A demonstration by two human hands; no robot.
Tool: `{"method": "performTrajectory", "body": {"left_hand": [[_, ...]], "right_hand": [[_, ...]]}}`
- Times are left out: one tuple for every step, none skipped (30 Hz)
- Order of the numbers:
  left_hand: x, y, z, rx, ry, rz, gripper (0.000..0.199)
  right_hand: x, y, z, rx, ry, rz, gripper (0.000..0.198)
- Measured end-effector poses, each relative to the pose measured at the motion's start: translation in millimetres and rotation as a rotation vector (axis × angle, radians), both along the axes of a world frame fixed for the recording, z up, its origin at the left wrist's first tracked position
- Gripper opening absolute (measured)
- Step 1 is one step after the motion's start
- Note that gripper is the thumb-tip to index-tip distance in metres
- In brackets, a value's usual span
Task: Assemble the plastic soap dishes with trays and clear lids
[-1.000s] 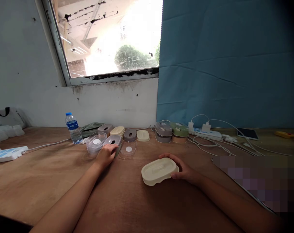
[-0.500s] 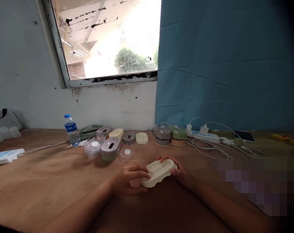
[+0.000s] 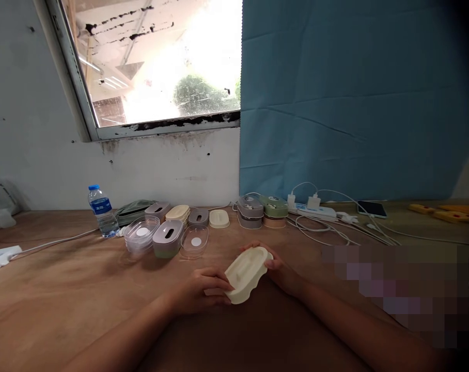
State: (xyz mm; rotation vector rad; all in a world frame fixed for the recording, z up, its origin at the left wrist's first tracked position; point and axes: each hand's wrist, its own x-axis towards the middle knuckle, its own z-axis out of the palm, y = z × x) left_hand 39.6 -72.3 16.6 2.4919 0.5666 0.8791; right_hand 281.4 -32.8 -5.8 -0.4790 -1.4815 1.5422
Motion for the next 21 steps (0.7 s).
{"method": "performTrajectory", "body": {"left_hand": [[0,0,-0.7,0.0,0.006,0.01,0.023],[1,1,-1.4,0.004,0.014,0.02,0.023],[0,2,-2.1,0.012,0.025,0.033,0.024],[0,3,-2.8,0.026,0.036,0.046,0.024],[0,4,-3.3,0.043,0.048,0.06,0.024],[-1,5,-3.6,0.063,0.06,0.074,0.024],[-1,6,-3.6,0.083,0.069,0.095,0.024],[-2,8,-2.9,0.1,0.073,0.126,0.023],[-2,11,-1.6,0.115,0.07,0.167,0.023],[-2,16,0.6,0.131,0.06,0.217,0.022],[-2,22,3.7,0.148,0.045,0.271,0.022],[-2,30,7.5,0.169,0.031,0.323,0.022],[-2,41,12.0,0.191,0.027,0.376,0.022],[-1,54,16.7,0.213,0.033,0.42,0.022],[0,70,21.4,0.228,0.056,0.46,0.022],[2,86,25.7,0.236,0.096,0.512,0.022],[5,103,29.2,0.233,0.117,0.533,0.022],[9,121,31.6,0.228,0.133,0.547,0.022],[14,137,32.8,0.222,0.151,0.556,0.022],[20,153,32.9,0.214,0.17,0.561,0.021],[26,167,31.7,0.204,0.195,0.565,0.021]], "right_hand": [[-1,1,0,-0.024,-0.007,-0.002,0.044],[-1,2,0,-0.045,-0.017,-0.015,0.047],[-2,3,0,-0.062,-0.026,-0.039,0.048],[-2,5,0,-0.07,-0.034,-0.071,0.049],[-3,6,-1,-0.069,-0.04,-0.109,0.048],[-3,8,-1,-0.058,-0.046,-0.153,0.047],[-3,9,-1,-0.046,-0.053,-0.207,0.045],[-2,11,-1,-0.037,-0.063,-0.264,0.041],[-2,12,-1,-0.033,-0.076,-0.316,0.036],[-1,12,-2,-0.036,-0.09,-0.358,0.03],[-1,13,-2,-0.043,-0.103,-0.385,0.023],[-1,13,-1,-0.049,-0.112,-0.397,0.018],[-1,13,-1,-0.051,-0.117,-0.398,0.015],[-1,13,-1,-0.049,-0.119,-0.391,0.013],[-2,13,-1,-0.046,-0.124,-0.384,0.013],[-2,12,0,-0.043,-0.13,-0.376,0.013],[-3,12,0,-0.04,-0.138,-0.367,0.013],[-3,11,1,-0.036,-0.145,-0.359,0.013],[-4,11,1,-0.033,-0.151,-0.352,0.012],[-4,10,2,-0.032,-0.156,-0.347,0.012],[-4,10,2,-0.031,-0.16,-0.344,0.011]]}}
